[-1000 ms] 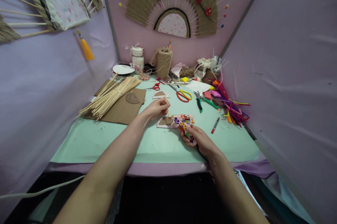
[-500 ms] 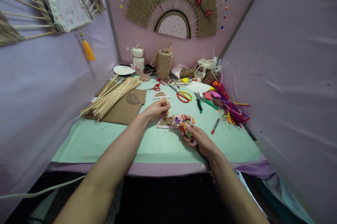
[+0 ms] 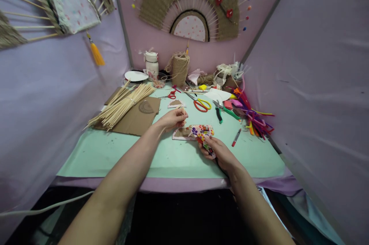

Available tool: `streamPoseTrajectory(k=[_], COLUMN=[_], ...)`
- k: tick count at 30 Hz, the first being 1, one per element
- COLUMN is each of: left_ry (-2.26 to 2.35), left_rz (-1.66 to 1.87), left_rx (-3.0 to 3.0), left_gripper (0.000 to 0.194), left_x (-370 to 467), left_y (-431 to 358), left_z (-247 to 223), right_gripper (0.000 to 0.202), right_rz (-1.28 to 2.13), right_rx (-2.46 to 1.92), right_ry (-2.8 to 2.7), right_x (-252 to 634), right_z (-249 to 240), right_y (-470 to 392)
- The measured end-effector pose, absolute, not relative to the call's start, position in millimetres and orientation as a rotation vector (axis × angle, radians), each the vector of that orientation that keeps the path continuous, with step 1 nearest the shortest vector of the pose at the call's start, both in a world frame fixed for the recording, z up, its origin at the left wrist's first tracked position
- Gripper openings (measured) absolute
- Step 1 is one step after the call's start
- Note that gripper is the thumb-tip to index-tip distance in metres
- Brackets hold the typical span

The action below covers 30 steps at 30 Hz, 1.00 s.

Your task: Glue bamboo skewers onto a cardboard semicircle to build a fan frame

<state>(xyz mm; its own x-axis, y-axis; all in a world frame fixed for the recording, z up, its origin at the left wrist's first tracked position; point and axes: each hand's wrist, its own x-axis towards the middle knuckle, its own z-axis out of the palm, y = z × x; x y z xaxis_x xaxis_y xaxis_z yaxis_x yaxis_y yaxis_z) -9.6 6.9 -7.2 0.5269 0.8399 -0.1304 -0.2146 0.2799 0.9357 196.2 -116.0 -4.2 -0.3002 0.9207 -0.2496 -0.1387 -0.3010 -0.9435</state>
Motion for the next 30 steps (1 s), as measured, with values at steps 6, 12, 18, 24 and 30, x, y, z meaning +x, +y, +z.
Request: streamPoseTrajectory(k=[6, 12, 18, 24, 30], left_ry=[0.703, 0.73, 0.731, 0.732, 0.758], left_rz=[0.746, 0.799, 0.812, 0.785, 0.84], left_rx=[1.074, 1.059, 1.053, 1.07, 1.057], left_gripper=[0.039, 0.039, 0.042, 0.045, 0.04], left_x=[-10.2, -11.4, -11.5, -9.7, -11.4], left_y=[5.3, 8.9, 9.5, 4.0, 8.6], left_z=[-7.5, -7.4, -8.7, -5.0, -6.0], right_gripper=[0.041, 0.043, 0.044, 0.043, 0.042], right_rz=[1.724, 1.711, 1.709, 1.694, 1.713], right_rx=[-1.094, -1.148, -1.149, -1.141, -1.143], right_ry=[-1.097, -1.144, -1.133, -1.084, -1.147], right_x=[197.1, 197.1, 196.2, 196.0, 197.4], right_z=[-6.4, -4.1, -2.9, -4.9, -6.9], right_y=[-116.1, -117.0, -116.9, -116.4, -116.6])
